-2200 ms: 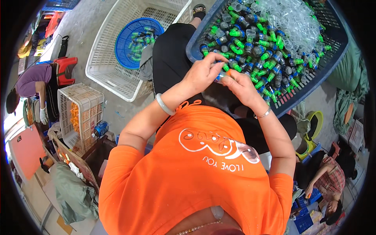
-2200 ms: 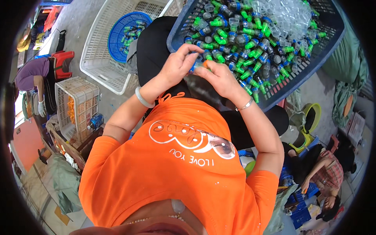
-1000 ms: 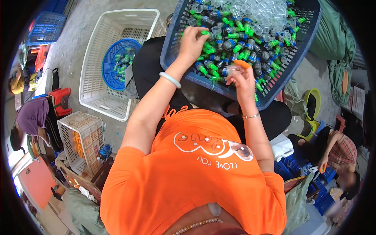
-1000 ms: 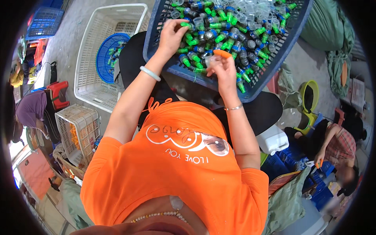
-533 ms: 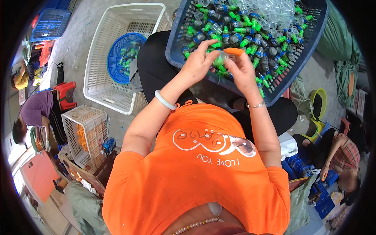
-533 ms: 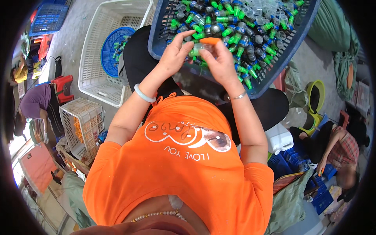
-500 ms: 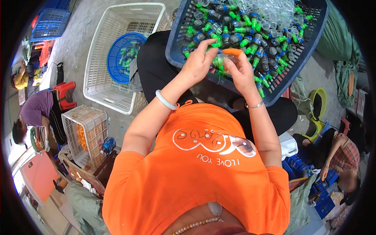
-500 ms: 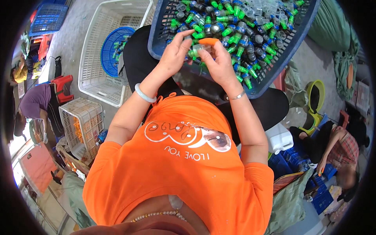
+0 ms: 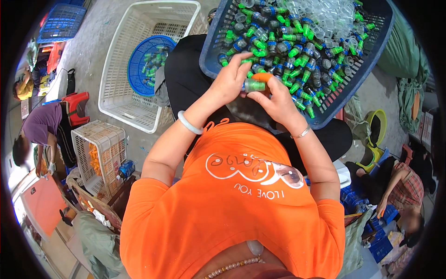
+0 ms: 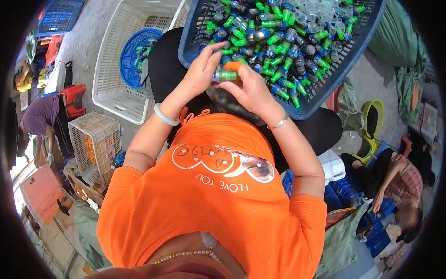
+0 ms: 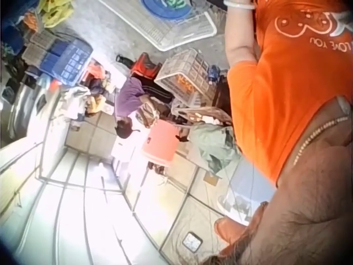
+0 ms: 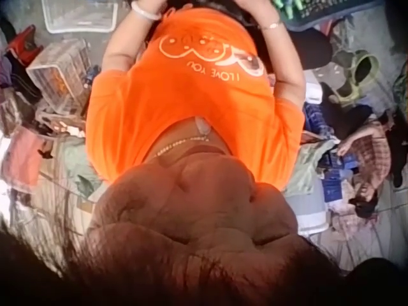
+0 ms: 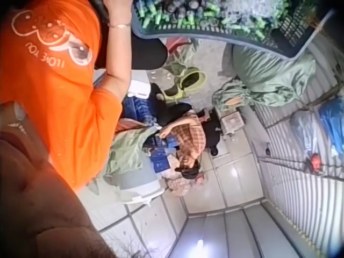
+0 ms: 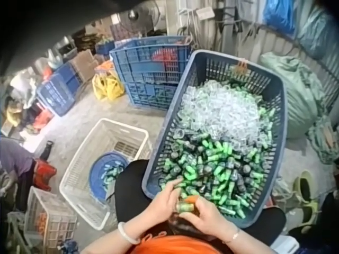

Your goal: Sorting small plastic components from a bin of packing material into a separate basket.

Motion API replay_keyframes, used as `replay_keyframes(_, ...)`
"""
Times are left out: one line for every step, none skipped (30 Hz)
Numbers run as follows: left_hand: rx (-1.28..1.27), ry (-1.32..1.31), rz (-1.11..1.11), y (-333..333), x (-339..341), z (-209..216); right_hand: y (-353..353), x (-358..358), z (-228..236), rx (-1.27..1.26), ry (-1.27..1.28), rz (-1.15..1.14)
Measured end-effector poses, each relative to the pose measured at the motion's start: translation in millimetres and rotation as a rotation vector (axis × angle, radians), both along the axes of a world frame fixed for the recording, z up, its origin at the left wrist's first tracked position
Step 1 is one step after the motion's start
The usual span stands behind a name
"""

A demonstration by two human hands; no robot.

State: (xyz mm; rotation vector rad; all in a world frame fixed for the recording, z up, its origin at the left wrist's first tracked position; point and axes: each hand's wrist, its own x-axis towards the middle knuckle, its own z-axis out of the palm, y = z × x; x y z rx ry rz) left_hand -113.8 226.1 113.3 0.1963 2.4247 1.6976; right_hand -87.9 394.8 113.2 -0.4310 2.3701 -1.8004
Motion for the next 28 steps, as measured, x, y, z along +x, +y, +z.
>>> replay_keyframes(0.1,-0.088,-0.018,-2.6,0.3,-0.1,2.6,-1.5,1.5,0.091,0.09,0.05)
replay_keyframes(0.102,-0.087,-0.018,-3.7,1.5,0.5,5.3,-2.5,3.1,0.184,0.18,0.096)
replay_keyframes(0.061,-0.058,-0.02,-4.3,4.6,1.8,6.3,-3.1,4.0,0.277,0.27,0.143)
replay_keyframes(0.02,-0.028,-0.022,-5.0,8.2,3.2,5.4,-3.0,4.4,0.278,0.27,0.143)
replay_keyframes(-0.022,0.001,-0.023,-6.1,11.1,4.3,3.6,-2.7,4.7,0.283,0.232,0.15)
replay_keyframes(-0.02,0.001,-0.023,-7.7,13.6,4.4,1.2,-2.4,5.0,0.288,0.195,0.157)
replay_keyframes(-0.038,0.014,0.007,-9.1,16.3,4.0,-0.9,-3.1,5.5,0.29,0.158,0.165)
replay_keyframes(-0.056,0.027,0.037,-11.0,18.5,3.1,-3.6,-4.3,6.2,0.29,0.16,0.167)
replay_keyframes(-0.075,0.04,0.066,-13.6,19.5,2.2,-7.0,-6.3,6.9,0.31,0.11,0.186)
replay_keyframes(-0.076,0.042,0.069,-17.9,18.2,0.9,-10.9,-8.9,8.0,0.329,0.06,0.204)
replay_keyframes(-0.109,0.097,0.068,-24.5,14.8,-1.0,-14.6,-12.1,9.1,0.347,0.01,0.223)
replay_keyframes(-0.142,0.151,0.068,-33.3,10.7,-4.8,-19.0,-19.3,7.7,0.345,0.011,0.227)
replay_keyframes(-0.174,0.205,0.065,-42.7,5.5,-7.7,-22.7,-31.9,6.1,0.383,0.306,0.203)
replay_keyframes(-0.158,0.167,0.157,-56.5,-1.3,-2.9,-24.7,-44.6,6.1,0.413,0.603,0.177)
replay_keyframes(-0.143,0.128,0.249,-75.9,-10.4,1.4,-22.6,-57.4,7.9,0.544,0.602,0.112)
replay_keyframes(-0.289,0.218,0.371,-106.6,-22.9,-13.1,-19.8,-71.7,7.7,0.672,0.604,0.049)
replay_keyframes(-0.435,0.312,0.486,-130.9,-35.6,-18.1,-14.6,-87.7,-0.9,0.778,0.643,-0.041)
replay_keyframes(-0.56,0.239,0.544,-153.8,-41.6,-22.8,-10.5,-102.8,-11.2,0.883,0.68,-0.134)
replay_keyframes(-0.684,0.16,0.597,-164.1,-45.2,-23.1,-9.5,-114.3,-22.0,0.88,0.676,-0.139)
replay_keyframes(-0.689,0.164,0.595,-163.6,-46.4,-20.2,-10.8,-124.7,-28.7,0.999,0.66,-0.151)
replay_keyframes(-0.763,0.317,0.555,-159.9,-47.1,-18.7,-11.8,-132.6,-35.8,1.12,0.642,-0.163)
replay_keyframes(-0.832,0.468,0.512,-153.4,-47.5,-17.8,-14.6,-138.5,-41.5,1.118,0.64,-0.167)
replay_keyframes(-0.897,0.618,0.468,-144.3,-45.9,-16.0,-17.9,-142.5,-46.0,1.152,0.654,-0.196)
replay_keyframes(-0.763,0.659,0.374,-124.1,-44.6,-11.4,-21.8,-145.9,-48.2,1.186,0.67,-0.223)
replay_keyframes(-0.625,0.697,0.279,-97.3,-45.1,-9.3,-23.5,-147.7,-50.2,1.222,0.687,-0.25)
replay_keyframes(-0.58,0.691,0.209,-75.3,-46.2,-14.1,-24.7,-148.3,-50.1,1.223,0.69,-0.248)
replay_keyframes(-0.533,0.684,0.139,-53.2,-47.3,-21.2,-25.2,-148.6,-49.3,1.208,0.674,-0.253)
replay_keyframes(-0.528,0.683,0.143,-52.7,-47.4,-22.4,-24.9,-148.9,-48.4,1.194,0.657,-0.259)
